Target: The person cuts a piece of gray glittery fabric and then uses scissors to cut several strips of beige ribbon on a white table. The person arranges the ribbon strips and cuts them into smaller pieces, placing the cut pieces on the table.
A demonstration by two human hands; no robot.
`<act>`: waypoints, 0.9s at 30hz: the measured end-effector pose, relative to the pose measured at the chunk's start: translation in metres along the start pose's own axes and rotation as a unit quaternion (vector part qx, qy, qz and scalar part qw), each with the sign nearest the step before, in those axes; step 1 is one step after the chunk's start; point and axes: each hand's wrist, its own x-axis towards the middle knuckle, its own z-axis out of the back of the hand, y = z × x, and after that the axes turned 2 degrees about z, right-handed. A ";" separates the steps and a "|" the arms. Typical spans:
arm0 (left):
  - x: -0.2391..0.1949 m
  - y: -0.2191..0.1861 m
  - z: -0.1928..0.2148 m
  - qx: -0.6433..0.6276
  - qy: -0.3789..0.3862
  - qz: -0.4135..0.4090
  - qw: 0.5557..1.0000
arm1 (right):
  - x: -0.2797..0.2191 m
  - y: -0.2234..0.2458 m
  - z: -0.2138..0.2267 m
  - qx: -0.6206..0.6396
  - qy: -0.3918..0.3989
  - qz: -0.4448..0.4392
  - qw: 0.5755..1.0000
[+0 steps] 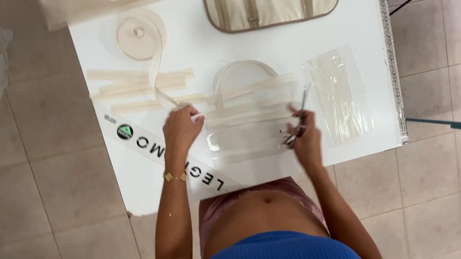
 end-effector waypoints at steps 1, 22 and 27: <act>-0.002 -0.001 0.000 -0.004 0.001 0.007 1.000 | -0.004 -0.009 -0.014 -0.004 0.007 0.000 1.000; 0.005 -0.002 0.045 -0.034 0.114 -0.048 0.992 | -0.045 -0.009 -0.167 0.209 0.302 -0.008 0.930; 0.009 0.007 0.045 -0.116 0.166 -0.083 0.976 | -0.047 0.004 -0.166 0.193 0.273 -0.009 0.942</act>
